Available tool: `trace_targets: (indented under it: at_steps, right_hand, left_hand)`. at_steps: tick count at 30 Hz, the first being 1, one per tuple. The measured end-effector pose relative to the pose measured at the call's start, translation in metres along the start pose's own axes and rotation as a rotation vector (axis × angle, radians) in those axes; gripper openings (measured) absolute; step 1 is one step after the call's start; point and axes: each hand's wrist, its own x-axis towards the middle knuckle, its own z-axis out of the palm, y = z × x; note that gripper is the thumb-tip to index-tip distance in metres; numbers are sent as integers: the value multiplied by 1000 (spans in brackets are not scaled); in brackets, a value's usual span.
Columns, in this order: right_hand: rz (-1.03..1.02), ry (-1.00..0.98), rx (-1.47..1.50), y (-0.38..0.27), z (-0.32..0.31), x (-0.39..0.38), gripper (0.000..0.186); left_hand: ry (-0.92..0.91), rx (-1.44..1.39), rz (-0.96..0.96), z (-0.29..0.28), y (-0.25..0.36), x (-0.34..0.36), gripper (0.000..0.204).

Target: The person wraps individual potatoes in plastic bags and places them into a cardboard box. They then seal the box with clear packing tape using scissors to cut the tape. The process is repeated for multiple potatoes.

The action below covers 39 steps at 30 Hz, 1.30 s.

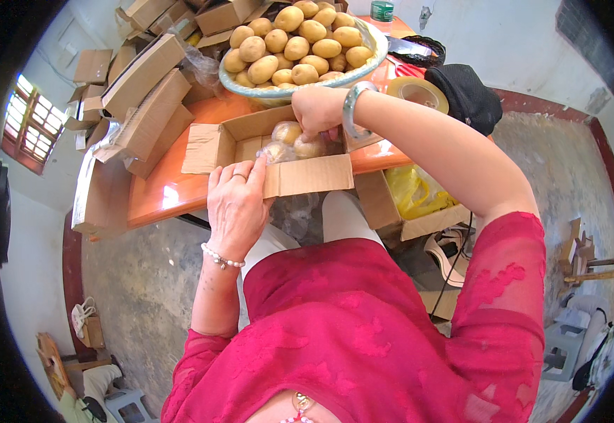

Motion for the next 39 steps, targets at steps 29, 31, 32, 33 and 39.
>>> trace_targets:
  at_steps: [29, 31, 32, 33, 39]
  right_hand:
    - [534, 698, 186, 223, 202, -128, 29]
    - [692, 772, 321, 224, 223, -108, 34]
    - [720, 839, 358, 228, 229, -100, 37]
    - [745, 908, 397, 233, 231, -90, 39]
    - [791, 1091, 470, 269, 242, -55, 42]
  left_hand:
    - [2, -482, 489, 17, 85, -28, 32]
    - [-75, -483, 507, 24, 89, -31, 32]
    - [-122, -486, 506, 24, 90, -32, 33]
    - [-150, -483, 508, 25, 90, -32, 33]
    - [-240, -477, 492, 30, 87, -32, 33]
